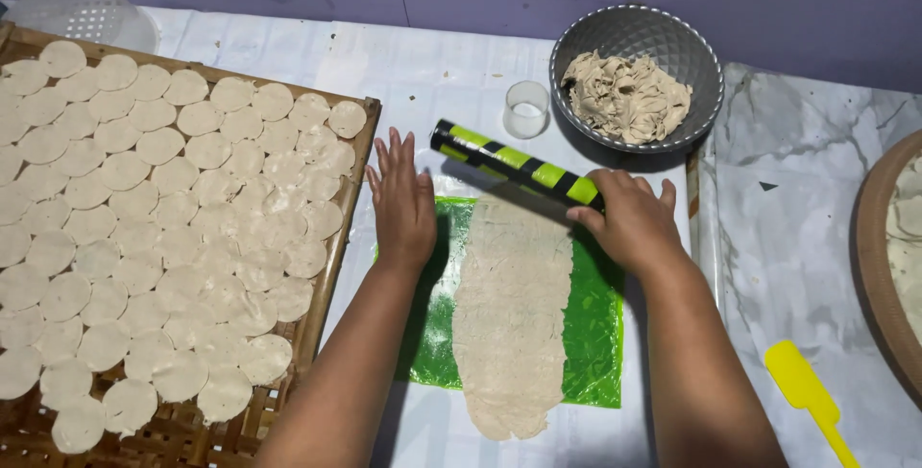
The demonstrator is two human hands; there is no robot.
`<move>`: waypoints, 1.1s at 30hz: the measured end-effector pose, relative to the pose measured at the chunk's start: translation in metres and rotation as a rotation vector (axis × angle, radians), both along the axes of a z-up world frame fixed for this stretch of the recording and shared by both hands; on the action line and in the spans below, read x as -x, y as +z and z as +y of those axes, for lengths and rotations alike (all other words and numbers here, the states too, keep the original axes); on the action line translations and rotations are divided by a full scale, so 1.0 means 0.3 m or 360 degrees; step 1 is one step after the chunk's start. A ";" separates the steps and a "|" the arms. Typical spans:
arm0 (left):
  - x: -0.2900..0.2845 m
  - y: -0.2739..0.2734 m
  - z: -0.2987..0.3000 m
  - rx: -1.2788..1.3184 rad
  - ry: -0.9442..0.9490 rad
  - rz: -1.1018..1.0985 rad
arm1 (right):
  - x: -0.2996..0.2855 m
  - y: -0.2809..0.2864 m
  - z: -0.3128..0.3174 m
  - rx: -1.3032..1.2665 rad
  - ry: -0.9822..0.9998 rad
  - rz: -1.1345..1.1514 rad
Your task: Flattening dough and preparing thin circular discs on a tray.
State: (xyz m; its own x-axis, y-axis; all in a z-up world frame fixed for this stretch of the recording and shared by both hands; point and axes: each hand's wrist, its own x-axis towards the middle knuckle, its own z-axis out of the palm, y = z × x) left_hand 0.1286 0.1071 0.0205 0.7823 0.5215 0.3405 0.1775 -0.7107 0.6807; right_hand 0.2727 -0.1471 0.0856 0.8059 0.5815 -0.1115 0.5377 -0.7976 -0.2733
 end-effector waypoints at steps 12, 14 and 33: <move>0.417 -0.063 -0.277 -0.0541 -0.0405 0.0421 | 0.551 -0.251 -0.204 0.0065 0.0047 -0.0192; 0.363 -0.052 -0.260 -0.0564 -0.0396 0.0393 | 0.526 -0.305 -0.195 -0.0090 0.0052 -0.0287; 0.069 0.007 -0.179 -0.0707 -0.0146 0.0746 | 0.237 -0.230 -0.002 0.0206 -0.0030 -0.0310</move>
State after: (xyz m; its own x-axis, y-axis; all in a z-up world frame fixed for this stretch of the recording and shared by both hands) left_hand 0.1078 0.0535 0.0225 0.9350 0.3337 0.1202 0.3093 -0.9330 0.1841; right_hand 0.2015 -0.1476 0.0167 0.8300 0.5572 -0.0251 0.5551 -0.8296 -0.0606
